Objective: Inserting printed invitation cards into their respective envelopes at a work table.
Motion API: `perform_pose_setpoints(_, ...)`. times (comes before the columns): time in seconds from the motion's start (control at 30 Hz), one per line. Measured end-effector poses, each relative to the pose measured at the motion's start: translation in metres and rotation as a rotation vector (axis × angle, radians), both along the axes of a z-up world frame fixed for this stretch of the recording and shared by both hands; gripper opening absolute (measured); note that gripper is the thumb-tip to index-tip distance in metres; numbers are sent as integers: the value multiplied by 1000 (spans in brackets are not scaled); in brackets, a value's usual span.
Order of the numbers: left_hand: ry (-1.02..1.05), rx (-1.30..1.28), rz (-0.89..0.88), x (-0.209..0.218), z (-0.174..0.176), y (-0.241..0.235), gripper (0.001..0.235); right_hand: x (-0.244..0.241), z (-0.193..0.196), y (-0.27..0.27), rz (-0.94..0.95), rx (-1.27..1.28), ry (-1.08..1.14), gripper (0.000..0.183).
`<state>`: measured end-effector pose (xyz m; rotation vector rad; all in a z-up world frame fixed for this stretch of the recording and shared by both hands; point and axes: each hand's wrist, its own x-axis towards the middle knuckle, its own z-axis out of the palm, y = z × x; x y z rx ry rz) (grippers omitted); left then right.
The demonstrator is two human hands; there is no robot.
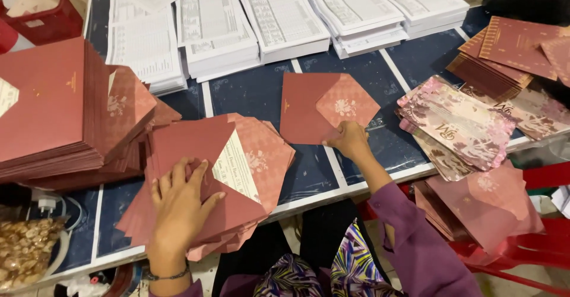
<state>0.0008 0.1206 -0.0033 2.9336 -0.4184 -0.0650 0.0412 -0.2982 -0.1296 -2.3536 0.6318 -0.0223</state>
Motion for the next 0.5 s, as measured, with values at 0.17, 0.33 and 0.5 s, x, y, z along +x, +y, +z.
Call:
perform_pose_setpoints(0.17, -65, -133, 33, -6, 4, -24, 81, -30, 29, -8, -17, 319, -309, 30)
perform_pose_setpoints(0.33, -15, -678, 15, -21, 31, -85, 88, -94, 66, 17, 178, 368, -607, 32)
perform_pose_setpoints(0.5, -101, -866, 57, -23, 34, -142, 137, -166, 109, 77, 649, -277, -641, 12)
